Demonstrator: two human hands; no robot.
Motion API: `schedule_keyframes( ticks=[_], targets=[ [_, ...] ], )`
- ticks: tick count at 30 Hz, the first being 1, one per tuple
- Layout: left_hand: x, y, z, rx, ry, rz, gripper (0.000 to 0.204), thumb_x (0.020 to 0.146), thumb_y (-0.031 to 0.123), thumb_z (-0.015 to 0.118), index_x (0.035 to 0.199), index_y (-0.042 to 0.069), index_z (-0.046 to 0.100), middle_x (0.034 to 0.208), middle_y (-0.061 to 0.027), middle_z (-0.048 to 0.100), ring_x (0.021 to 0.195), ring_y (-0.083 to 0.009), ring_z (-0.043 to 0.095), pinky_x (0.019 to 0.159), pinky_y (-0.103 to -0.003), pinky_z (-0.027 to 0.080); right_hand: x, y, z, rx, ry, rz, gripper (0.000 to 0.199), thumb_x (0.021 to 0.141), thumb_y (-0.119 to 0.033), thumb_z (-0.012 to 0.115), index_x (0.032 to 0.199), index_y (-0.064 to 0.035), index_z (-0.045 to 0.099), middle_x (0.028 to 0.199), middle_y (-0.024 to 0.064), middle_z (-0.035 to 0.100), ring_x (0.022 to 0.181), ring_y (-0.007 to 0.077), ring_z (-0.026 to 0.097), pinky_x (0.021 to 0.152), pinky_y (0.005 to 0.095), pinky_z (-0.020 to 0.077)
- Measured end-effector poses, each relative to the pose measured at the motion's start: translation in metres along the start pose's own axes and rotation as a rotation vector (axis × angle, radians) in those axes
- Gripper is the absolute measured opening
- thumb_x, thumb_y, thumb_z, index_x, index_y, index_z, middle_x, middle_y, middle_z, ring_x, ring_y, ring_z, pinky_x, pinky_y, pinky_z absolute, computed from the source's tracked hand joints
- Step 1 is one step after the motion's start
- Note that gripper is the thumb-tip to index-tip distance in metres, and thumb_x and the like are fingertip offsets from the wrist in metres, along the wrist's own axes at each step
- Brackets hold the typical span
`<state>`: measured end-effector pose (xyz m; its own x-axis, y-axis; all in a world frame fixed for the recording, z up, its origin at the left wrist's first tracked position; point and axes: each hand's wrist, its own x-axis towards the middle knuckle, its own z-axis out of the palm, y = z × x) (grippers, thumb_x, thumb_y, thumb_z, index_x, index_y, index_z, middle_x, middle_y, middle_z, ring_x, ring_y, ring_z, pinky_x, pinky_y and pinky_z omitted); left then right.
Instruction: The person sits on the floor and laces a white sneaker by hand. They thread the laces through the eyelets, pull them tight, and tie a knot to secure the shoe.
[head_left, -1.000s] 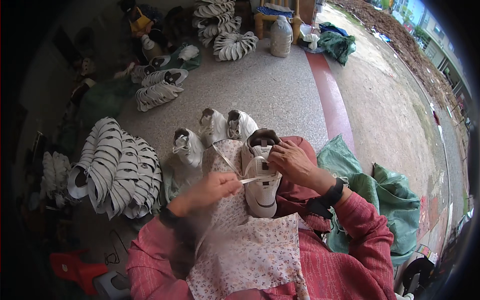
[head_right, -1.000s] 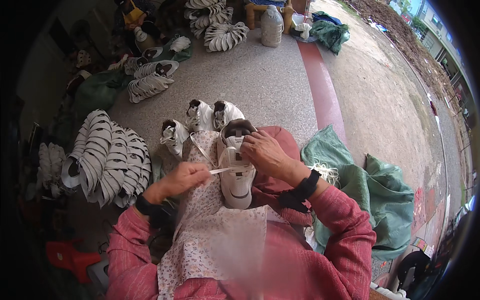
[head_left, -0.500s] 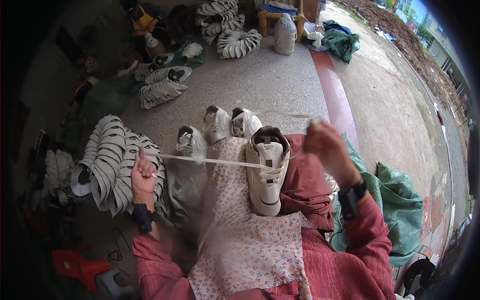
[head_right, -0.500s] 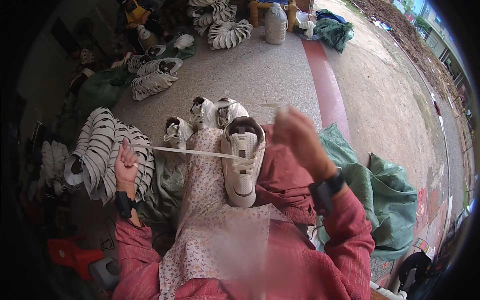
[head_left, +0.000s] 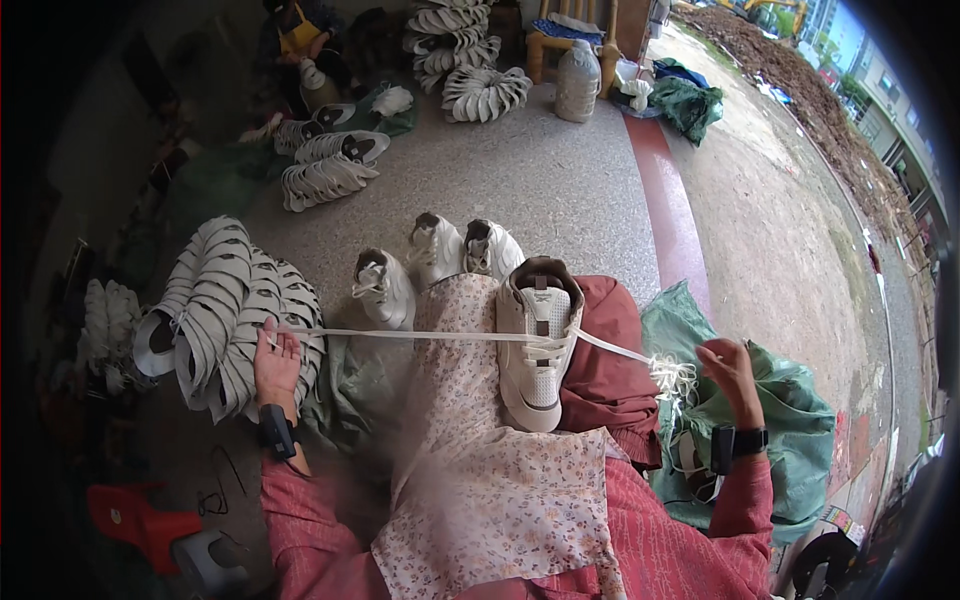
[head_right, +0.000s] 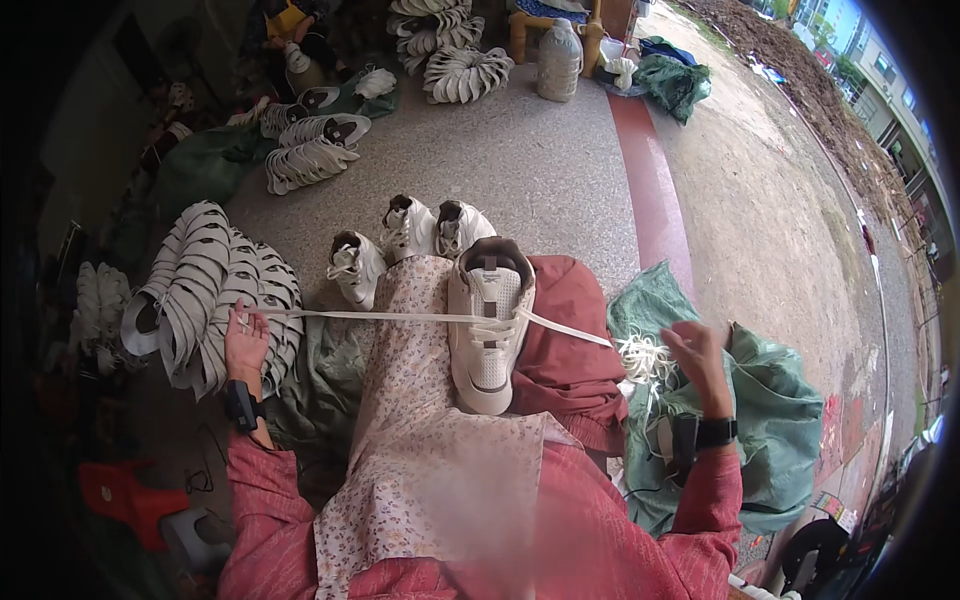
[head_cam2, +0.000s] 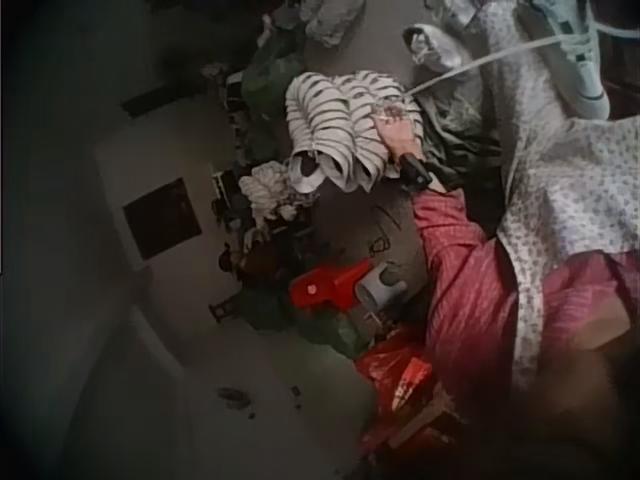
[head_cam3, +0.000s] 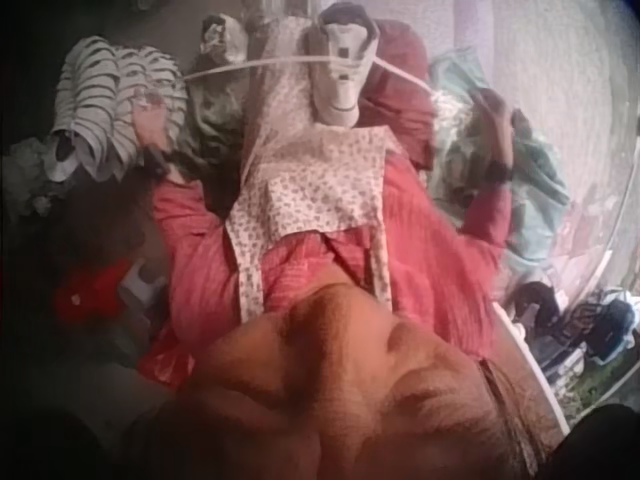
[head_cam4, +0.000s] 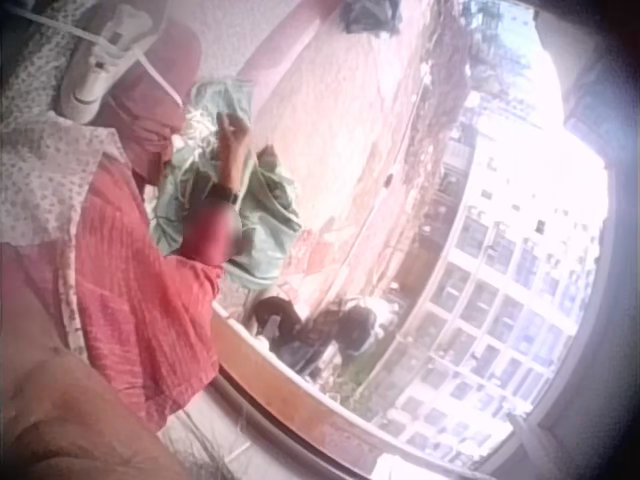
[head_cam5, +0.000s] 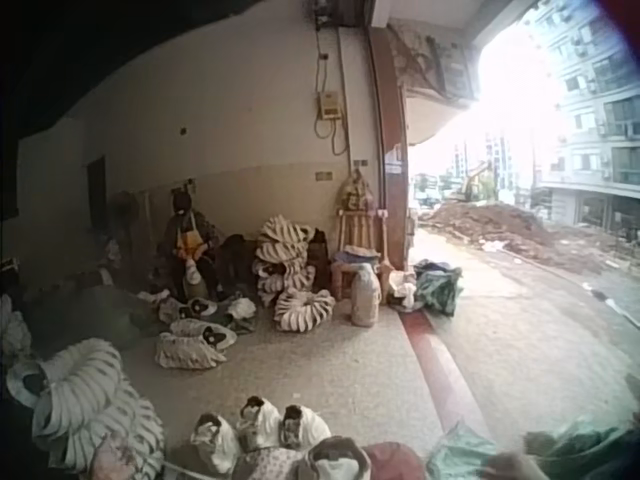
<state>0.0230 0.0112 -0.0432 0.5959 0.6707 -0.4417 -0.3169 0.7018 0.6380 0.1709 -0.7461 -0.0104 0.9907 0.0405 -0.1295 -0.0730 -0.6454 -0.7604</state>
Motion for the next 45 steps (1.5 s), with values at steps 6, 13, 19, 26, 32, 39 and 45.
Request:
schedule_keyframes(
  ticks=[6,13,19,26,32,39,45],
  targets=[
    [0.009,0.046,-0.020,-0.331,-0.151,0.035,0.042,0.104,0.033,0.054,0.126,-0.002,0.060,0.129,-0.0136,0.064,0.117,-0.0286,0.063,0.086,-0.038,0.055,-0.008,-0.149,0.098,0.162,-0.250,-0.337,0.018,0.096,-0.012,0.066,0.108,0.0010,0.069,0.076,0.0029,0.066,0.062,0.0072,0.060,0.053,0.0238,0.0478],
    [-0.047,-0.004,0.053,0.569,-0.487,0.239,0.046,0.103,0.024,0.056,0.141,-0.001,0.047,0.112,-0.0116,0.070,0.073,-0.0053,0.058,0.046,-0.017,0.034,-0.020,-0.198,0.151,0.353,-0.477,-0.229,0.029,0.099,-0.014,0.063,0.121,0.0045,0.059,0.070,0.0047,0.065,0.055,0.0069,0.057,0.047,0.0243,0.0435],
    [-0.113,-0.114,0.131,1.006,-0.925,0.251,0.030,0.100,0.018,0.059,0.124,-0.001,0.059,0.100,-0.0082,0.073,0.071,-0.0068,0.060,0.057,-0.022,0.046,-0.024,-0.208,0.160,0.464,-0.520,-0.111,0.024,0.100,-0.015,0.060,0.114,0.0047,0.063,0.069,0.0067,0.067,0.048,0.0096,0.058,0.039,0.0251,0.0444],
    [-0.155,-0.169,0.167,1.440,-1.169,0.684,0.015,0.094,0.020,0.066,0.095,0.006,0.072,0.075,-0.0086,0.069,0.068,-0.0215,0.067,0.063,-0.034,0.052,-0.023,-0.209,0.172,0.390,-0.544,-0.109,0.022,0.100,-0.017,0.063,0.105,0.0046,0.066,0.068,0.0036,0.066,0.050,0.0077,0.059,0.041,0.0218,0.0455],
    [-0.161,-0.173,0.171,1.437,-1.207,0.600,0.020,0.092,0.025,0.064,0.090,0.006,0.069,0.077,-0.0104,0.066,0.075,-0.0295,0.067,0.069,-0.039,0.051,-0.023,-0.213,0.175,0.350,-0.535,-0.131,0.019,0.094,-0.012,0.065,0.098,0.0060,0.068,0.065,0.0049,0.065,0.050,0.0090,0.059,0.044,0.0249,0.0453],
    [-0.156,-0.172,0.178,1.450,-1.330,0.494,0.015,0.089,0.020,0.062,0.085,0.005,0.063,0.077,-0.0094,0.060,0.075,-0.0285,0.063,0.071,-0.040,0.047,-0.023,-0.214,0.175,0.327,-0.538,-0.172,0.018,0.095,-0.012,0.064,0.096,0.0054,0.067,0.065,0.0045,0.065,0.051,0.0086,0.059,0.044,0.0250,0.0457],
    [-0.159,-0.192,0.175,1.421,-1.300,0.915,0.016,0.088,0.020,0.062,0.080,0.007,0.059,0.077,-0.0058,0.059,0.076,-0.0285,0.061,0.073,-0.039,0.043,-0.023,-0.209,0.183,0.270,-0.502,-0.220,0.018,0.095,-0.014,0.065,0.095,0.0036,0.067,0.063,0.0048,0.065,0.051,0.0097,0.061,0.045,0.0266,0.0463]
  ],
)
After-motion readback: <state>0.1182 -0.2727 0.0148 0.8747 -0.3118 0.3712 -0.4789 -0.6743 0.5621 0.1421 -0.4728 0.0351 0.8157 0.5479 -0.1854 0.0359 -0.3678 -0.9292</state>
